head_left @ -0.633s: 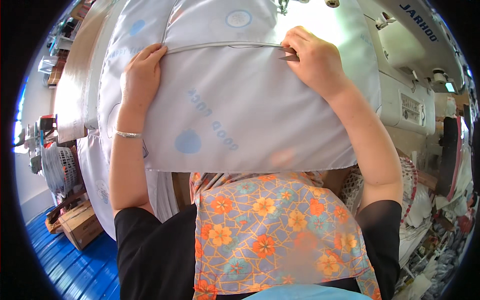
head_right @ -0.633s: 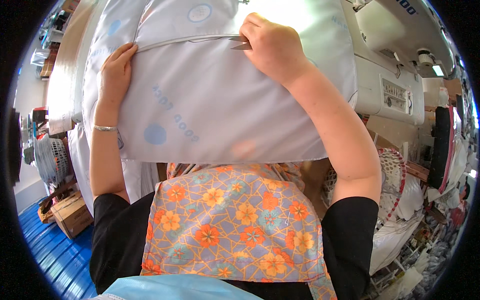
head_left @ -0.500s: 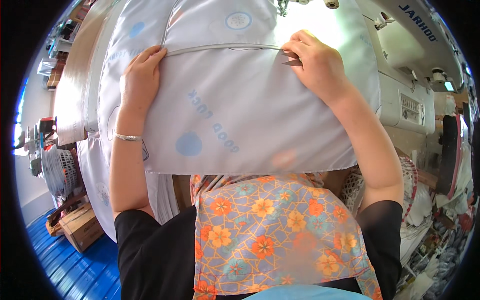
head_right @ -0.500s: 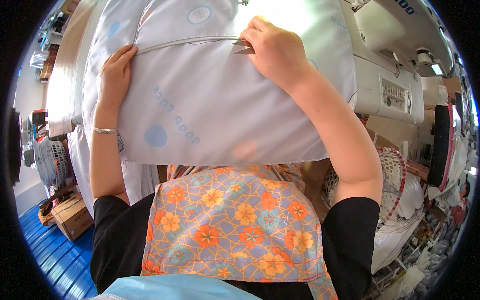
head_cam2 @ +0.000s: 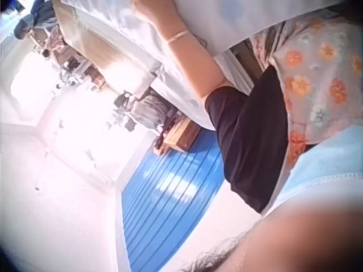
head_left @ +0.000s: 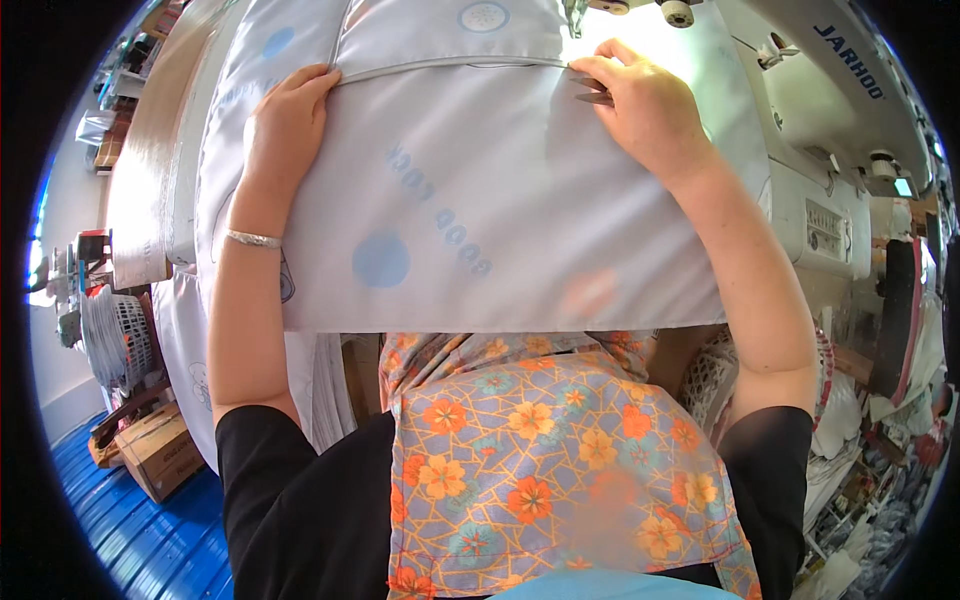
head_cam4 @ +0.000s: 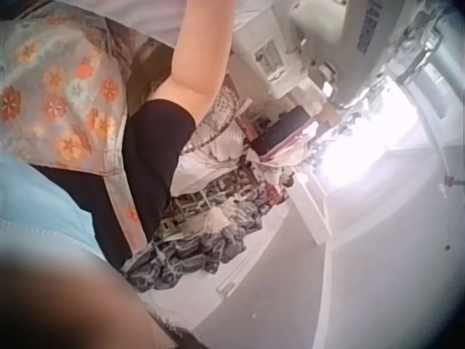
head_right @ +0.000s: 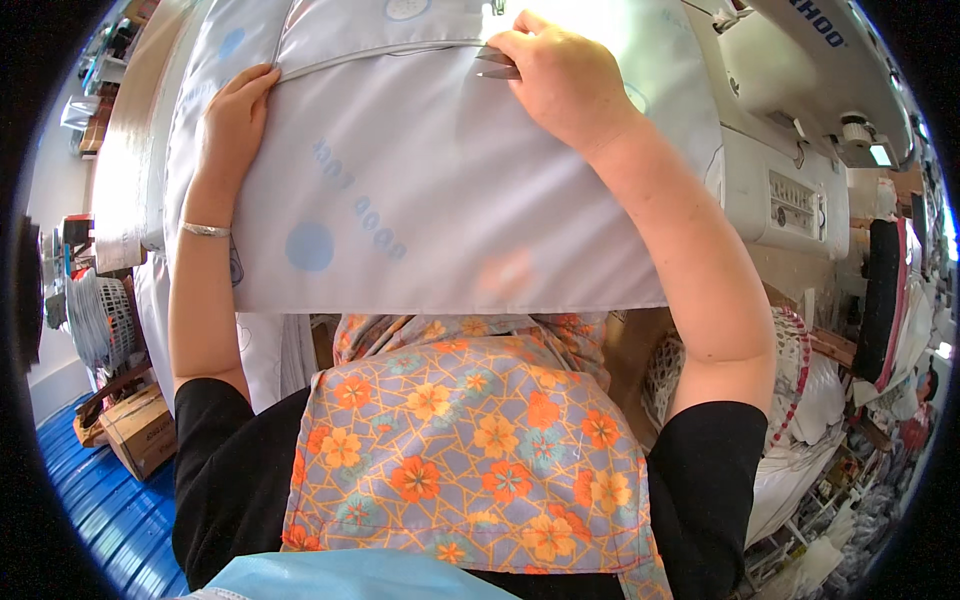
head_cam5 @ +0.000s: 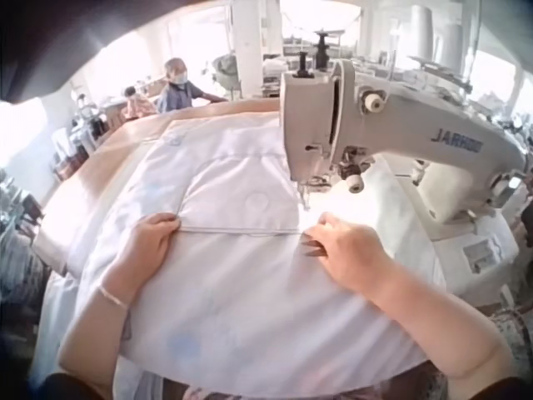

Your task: Sewing decorative pockets onto fabric panels using an industrial sewing machine.

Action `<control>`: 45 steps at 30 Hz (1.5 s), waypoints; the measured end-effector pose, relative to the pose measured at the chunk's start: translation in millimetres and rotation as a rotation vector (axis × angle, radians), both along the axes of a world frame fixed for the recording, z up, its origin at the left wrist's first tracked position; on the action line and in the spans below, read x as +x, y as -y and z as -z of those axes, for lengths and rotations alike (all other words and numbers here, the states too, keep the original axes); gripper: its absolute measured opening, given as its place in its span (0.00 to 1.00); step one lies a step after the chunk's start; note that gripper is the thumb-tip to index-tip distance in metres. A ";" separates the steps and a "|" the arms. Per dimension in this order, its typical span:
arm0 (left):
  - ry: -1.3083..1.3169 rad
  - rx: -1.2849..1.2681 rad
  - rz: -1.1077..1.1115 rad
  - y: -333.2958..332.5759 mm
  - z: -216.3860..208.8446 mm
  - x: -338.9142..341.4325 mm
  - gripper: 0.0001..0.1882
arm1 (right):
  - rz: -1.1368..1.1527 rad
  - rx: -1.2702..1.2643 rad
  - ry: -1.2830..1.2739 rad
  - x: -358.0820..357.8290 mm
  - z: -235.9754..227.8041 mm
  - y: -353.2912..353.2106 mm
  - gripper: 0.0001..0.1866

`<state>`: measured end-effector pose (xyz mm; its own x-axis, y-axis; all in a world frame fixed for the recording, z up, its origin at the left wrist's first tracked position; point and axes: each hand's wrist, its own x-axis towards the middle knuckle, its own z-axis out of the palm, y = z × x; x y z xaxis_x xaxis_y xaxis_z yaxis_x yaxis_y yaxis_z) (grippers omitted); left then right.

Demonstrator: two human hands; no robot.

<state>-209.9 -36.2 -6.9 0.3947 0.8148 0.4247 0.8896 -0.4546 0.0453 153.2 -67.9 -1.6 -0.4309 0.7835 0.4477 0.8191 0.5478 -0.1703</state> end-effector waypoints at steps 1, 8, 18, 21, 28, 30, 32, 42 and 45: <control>0.000 0.005 0.004 -3.5 0.5 -1.0 0.12 | -0.002 0.000 -0.001 -0.7 -0.2 -1.9 0.14; -0.010 0.000 0.008 -24.7 0.5 -0.6 0.13 | 0.011 0.055 0.021 4.8 5.0 -18.0 0.16; -0.029 0.030 0.006 -41.6 5.4 1.6 0.13 | 0.008 0.073 -0.043 17.0 10.4 -26.1 0.14; 0.046 0.017 0.045 -45.0 8.6 -2.5 0.13 | 0.029 0.068 -0.024 21.5 13.5 -26.6 0.13; 0.321 -0.154 0.059 -35.9 2.6 -39.5 0.17 | -0.062 0.069 -0.044 43.6 3.4 -16.5 0.14; 0.257 -0.054 0.030 -36.8 1.3 -52.6 0.17 | 0.049 -0.145 -0.010 31.9 -24.3 2.6 0.15; 0.327 -0.143 -0.010 -30.7 -3.5 -43.8 0.17 | 0.093 -0.327 0.077 -7.6 -64.6 21.1 0.16; 0.223 -0.124 -0.093 -31.9 -4.2 -12.7 0.08 | -0.183 -0.434 -0.206 -134.2 -51.3 -29.7 0.17; 0.335 -0.049 -0.041 -28.3 -3.0 -7.2 0.06 | -0.165 -0.363 -0.190 -161.2 -35.7 -59.6 0.15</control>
<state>-217.1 -7.8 -3.9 0.2062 0.8500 0.4847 0.8392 -0.4084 0.3591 -7.9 -8.3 34.1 -0.4998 0.8324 0.2395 0.6612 0.5452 -0.5153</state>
